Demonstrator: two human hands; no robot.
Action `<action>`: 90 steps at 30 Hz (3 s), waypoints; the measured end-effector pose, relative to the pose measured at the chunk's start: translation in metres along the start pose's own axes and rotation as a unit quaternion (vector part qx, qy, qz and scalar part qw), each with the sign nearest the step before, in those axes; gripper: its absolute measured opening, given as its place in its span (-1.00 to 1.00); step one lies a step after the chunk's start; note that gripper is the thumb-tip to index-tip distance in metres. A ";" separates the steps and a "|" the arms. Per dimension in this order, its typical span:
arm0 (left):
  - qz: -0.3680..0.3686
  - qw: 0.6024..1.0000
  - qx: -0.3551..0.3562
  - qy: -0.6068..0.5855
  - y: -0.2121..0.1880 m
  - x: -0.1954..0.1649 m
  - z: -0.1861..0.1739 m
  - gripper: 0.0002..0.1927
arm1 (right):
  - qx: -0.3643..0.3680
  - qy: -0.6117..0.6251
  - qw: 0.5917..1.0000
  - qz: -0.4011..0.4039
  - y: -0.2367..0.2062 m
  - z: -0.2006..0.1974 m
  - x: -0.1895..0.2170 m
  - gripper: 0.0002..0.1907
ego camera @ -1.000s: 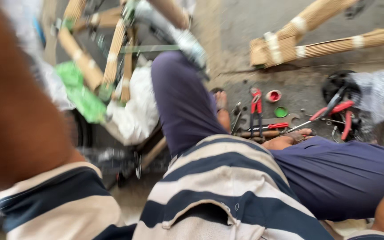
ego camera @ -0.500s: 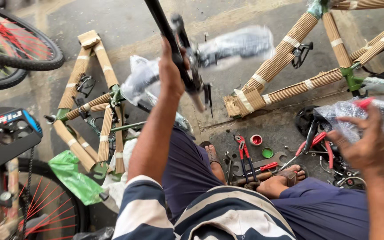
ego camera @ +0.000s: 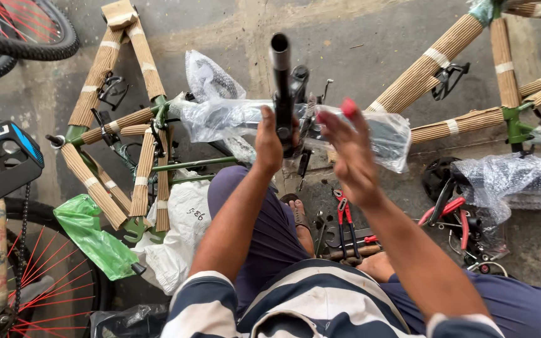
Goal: The person sits on the floor of a bicycle shop assembling a new bicycle whose frame is partly wrapped in corrugated cardboard. They tighten a bolt on the frame with a spanner, open a small grease container, and apply red grease by hand to the seat tube, head tube and other frame openings, then work grease onto pedal and crank parts.
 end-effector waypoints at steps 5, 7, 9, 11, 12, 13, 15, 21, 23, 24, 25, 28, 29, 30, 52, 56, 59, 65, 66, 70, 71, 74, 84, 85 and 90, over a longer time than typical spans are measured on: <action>0.003 0.999 -0.012 0.052 0.001 -0.005 0.004 -0.18 | -0.037 -0.012 0.999 -0.023 0.045 0.026 -0.051 0.09; 0.004 0.999 -0.006 0.049 0.001 -0.007 0.005 -0.18 | -0.035 -0.027 0.999 -0.020 0.050 0.028 -0.060 0.13; -0.003 0.999 -0.003 0.043 0.001 -0.008 0.004 -0.19 | -0.018 -0.050 0.998 -0.022 0.051 0.031 -0.064 0.15; -0.003 1.000 -0.003 0.026 0.001 -0.008 0.003 -0.19 | -0.023 -0.085 0.996 -0.026 0.050 0.031 -0.066 0.16; -0.005 1.000 -0.003 0.017 0.001 -0.008 0.003 -0.20 | -0.026 -0.101 0.994 -0.026 0.050 0.031 -0.068 0.16; -0.003 1.000 -0.003 0.021 0.001 -0.008 0.002 -0.19 | -0.021 -0.119 0.992 -0.025 0.049 0.032 -0.069 0.16; 0.003 1.000 0.000 0.030 0.002 -0.008 0.002 -0.19 | -0.011 -0.153 0.988 -0.025 0.048 0.034 -0.071 0.16; 0.007 1.000 0.000 -0.007 0.003 -0.006 0.000 -0.22 | -0.003 -0.393 0.917 -0.067 0.036 0.039 -0.060 0.04; 0.005 1.000 -0.006 0.007 0.003 -0.005 -0.003 -0.20 | -0.037 -0.457 0.887 -0.061 0.033 0.033 -0.054 0.02; 0.004 1.000 -0.008 0.014 0.002 -0.005 -0.004 -0.18 | -0.054 -0.488 0.869 -0.058 0.033 0.029 -0.051 0.01; 0.004 1.000 -0.005 0.022 0.002 -0.005 -0.004 -0.17 | -0.060 -0.481 0.873 -0.063 0.034 0.027 -0.048 0.03; 0.015 0.999 0.003 0.049 0.003 -0.008 -0.004 -0.14 | -0.058 -0.479 0.873 -0.070 0.043 0.022 -0.045 0.03; 0.025 0.998 0.004 0.059 0.004 -0.010 -0.004 -0.14 | -0.045 -0.492 0.867 -0.068 0.046 0.023 -0.046 -0.01; 0.034 0.997 0.005 0.070 0.004 -0.012 -0.003 -0.13 | -0.032 -0.505 0.860 -0.065 0.048 0.024 -0.048 -0.03; 0.027 0.999 0.020 0.034 0.004 -0.019 0.001 -0.17 | -0.037 -0.270 0.960 -0.056 0.069 0.030 -0.041 0.02; 0.023 0.999 0.018 0.041 0.004 -0.017 0.002 -0.19 | -0.017 -0.283 0.958 -0.041 0.079 0.022 -0.049 0.04; 0.021 0.999 0.015 0.032 0.004 -0.017 0.002 -0.18 | -0.005 -0.303 0.953 -0.028 0.077 0.019 -0.054 0.09; 0.028 0.999 0.011 0.039 0.006 -0.017 -0.003 -0.18 | -0.019 -0.274 0.961 -0.027 0.061 0.025 -0.051 0.09; 0.030 0.999 0.010 0.040 0.006 -0.017 -0.003 -0.18 | -0.026 -0.269 0.962 -0.025 0.058 0.026 -0.050 0.10; 0.009 0.995 -0.016 0.099 0.002 -0.020 -0.004 -0.14 | -0.032 -0.226 0.974 -0.017 0.049 0.035 -0.045 0.10; 0.001 0.986 -0.039 0.160 0.000 -0.025 -0.007 -0.10 | -0.036 -0.216 0.976 -0.005 0.046 0.034 -0.044 0.10; 0.220 0.847 -0.166 0.455 -0.013 -0.090 0.002 -0.19 | -0.051 -0.185 0.981 -0.024 0.030 0.026 -0.024 0.07; 0.305 0.928 -0.120 0.174 0.060 -0.161 0.084 -0.66 | -0.118 -0.140 0.981 -0.066 -0.050 -0.001 0.082 0.06; 0.304 0.932 -0.070 0.187 0.060 -0.162 0.095 -0.69 | -0.114 -0.150 0.977 -0.100 -0.053 -0.005 0.097 0.06; 0.307 0.917 0.119 0.224 0.041 -0.175 0.116 -0.58 | -0.087 -0.117 0.984 -0.099 -0.058 -0.016 0.123 0.05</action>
Point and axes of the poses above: each hand's wrist, its own y-axis towards the middle knuckle, its own z-axis out of the palm, x = y × z, the point moved 8 cm from there along y, towards the middle knuckle, and after that the axes turned 6 degrees about -y, right-handed, at the moved point
